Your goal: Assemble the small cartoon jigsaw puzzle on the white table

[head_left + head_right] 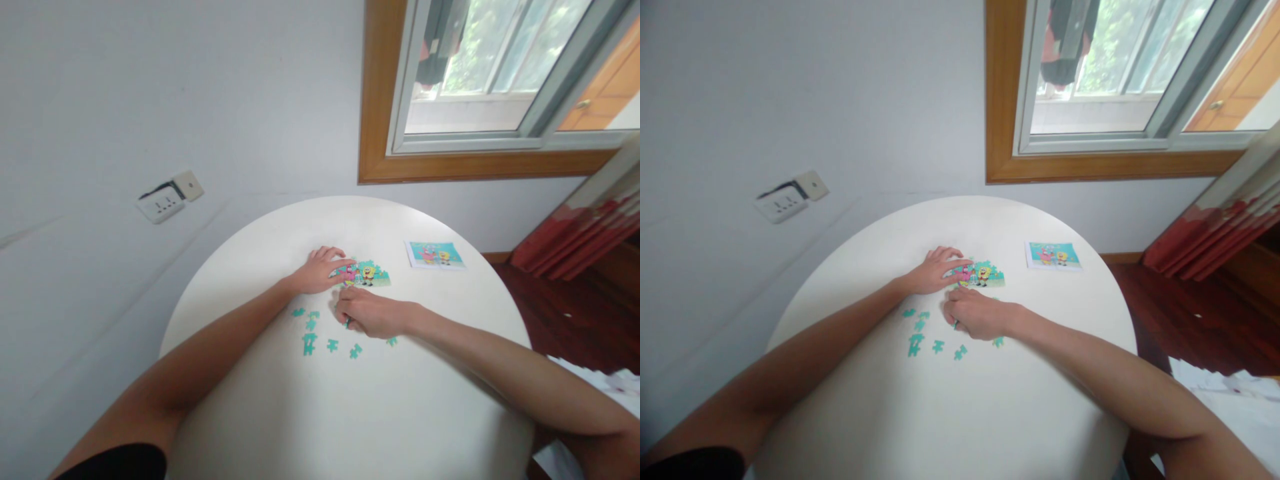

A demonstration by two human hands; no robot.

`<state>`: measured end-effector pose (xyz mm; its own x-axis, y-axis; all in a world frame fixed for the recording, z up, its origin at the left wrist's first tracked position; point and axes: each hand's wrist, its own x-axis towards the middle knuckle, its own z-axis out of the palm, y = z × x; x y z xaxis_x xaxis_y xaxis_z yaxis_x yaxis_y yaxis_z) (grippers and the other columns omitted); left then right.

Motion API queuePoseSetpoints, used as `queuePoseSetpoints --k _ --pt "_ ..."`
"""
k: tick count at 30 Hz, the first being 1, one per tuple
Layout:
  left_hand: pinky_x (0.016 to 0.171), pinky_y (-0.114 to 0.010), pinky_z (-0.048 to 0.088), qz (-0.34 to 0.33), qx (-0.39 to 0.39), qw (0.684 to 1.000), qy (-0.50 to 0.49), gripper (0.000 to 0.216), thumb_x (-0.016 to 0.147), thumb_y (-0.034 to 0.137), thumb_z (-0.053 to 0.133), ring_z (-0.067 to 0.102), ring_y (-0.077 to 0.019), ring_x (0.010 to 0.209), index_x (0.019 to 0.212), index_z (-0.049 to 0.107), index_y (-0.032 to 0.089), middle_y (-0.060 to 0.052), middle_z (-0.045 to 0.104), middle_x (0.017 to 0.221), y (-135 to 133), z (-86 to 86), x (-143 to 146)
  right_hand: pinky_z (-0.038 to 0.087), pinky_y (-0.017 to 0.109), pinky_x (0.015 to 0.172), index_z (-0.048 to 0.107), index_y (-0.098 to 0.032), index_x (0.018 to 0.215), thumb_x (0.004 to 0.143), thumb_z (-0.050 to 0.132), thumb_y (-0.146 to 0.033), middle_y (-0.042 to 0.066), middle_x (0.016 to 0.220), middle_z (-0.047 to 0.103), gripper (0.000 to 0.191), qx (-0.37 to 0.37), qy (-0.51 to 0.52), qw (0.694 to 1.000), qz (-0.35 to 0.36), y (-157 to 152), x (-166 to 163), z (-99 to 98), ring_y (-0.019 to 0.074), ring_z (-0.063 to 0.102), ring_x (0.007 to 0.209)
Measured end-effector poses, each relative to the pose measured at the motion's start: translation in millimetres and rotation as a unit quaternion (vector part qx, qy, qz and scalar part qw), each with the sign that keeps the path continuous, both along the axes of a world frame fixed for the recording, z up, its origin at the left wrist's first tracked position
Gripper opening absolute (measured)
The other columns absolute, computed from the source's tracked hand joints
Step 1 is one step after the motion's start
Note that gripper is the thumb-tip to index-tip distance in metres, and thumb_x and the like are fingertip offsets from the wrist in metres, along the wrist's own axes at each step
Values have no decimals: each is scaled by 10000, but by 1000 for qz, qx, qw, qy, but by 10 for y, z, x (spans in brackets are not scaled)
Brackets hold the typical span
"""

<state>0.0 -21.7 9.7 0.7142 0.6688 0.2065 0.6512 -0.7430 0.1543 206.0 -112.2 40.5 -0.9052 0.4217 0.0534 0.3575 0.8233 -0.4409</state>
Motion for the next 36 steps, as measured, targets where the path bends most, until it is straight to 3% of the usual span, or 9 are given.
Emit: queuePoseSetpoints --k 5,8,11,14,17,21,25,29,36 --pt "1027 -480 323 0 5 1000 1 496 978 619 380 417 -282 1225 1402 518 404 -62 511 1334 12 -24 -3 393 337 876 589 -154 900 790 573 -16 76 900 611 178 8 14 1000 25 -22 -14 -4 199 530 910" --pt "1029 -481 321 0 4 1000 0 493 978 611 388 412 -284 1232 1409 511 405 -64 508 1342 26 -40 -12 418 306 823 588 -156 861 804 553 -15 54 853 620 157 -45 67 996 39 0 -12 14 171 537 839" --pt "1032 -488 320 -7 4 1000 4 478 976 584 415 403 -294 1240 1409 510 403 -68 501 1357 39 -50 -22 434 266 731 589 -158 822 826 547 -45 40 831 621 120 -109 139 984 -1 103 31 38 144 539 766" --pt "1028 -494 327 -7 1 1000 10 465 964 578 445 406 -300 1238 1378 538 388 -70 498 1364 39 -45 -19 447 268 714 573 -168 811 857 581 -156 25 809 619 48 -172 242 952 -73 304 120 24 140 554 749" --pt "1024 -490 334 2 5 1000 7 462 966 601 426 409 -294 1237 1333 574 365 -71 508 1343 21 -29 -1 453 268 663 569 -174 845 858 614 -290 3 729 612 125 -244 335 897 -152 565 241 -46 138 563 683" --pt "1031 -475 331 3 9 1000 0 480 974 618 393 415 -279 1225 1369 545 392 -62 506 1333 -4 -12 12 374 245 564 648 -152 823 797 632 -345 -21 624 544 196 -163 356 874 -288 873 392 -176 112 461 583" --pt "1031 -468 327 3 7 1000 0 495 973 633 380 410 -280 1231 1378 541 398 -57 498 1348 -6 -8 7 363 242 541 691 -143 873 780 595 -345 -13 610 550 242 -133 334 865 -350 1023 449 -287 112 450 569" --pt "1037 -465 320 2 4 1000 3 504 972 637 373 411 -279 1232 1387 532 399 -61 497 1350 -3 -8 13 424 239 550 649 -149 865 773 597 -371 40 714 649 246 -193 340 847 -359 1045 443 -337 136 566 627" --pt "1029 -465 324 10 4 1000 13 519 966 657 358 408 -284 1238 1377 541 397 -62 498 1355 -6 -19 32 475 266 585 663 -138 901 681 672 -274 3 657 626 260 -186 324 872 -316 1140 466 -339 136 580 586"
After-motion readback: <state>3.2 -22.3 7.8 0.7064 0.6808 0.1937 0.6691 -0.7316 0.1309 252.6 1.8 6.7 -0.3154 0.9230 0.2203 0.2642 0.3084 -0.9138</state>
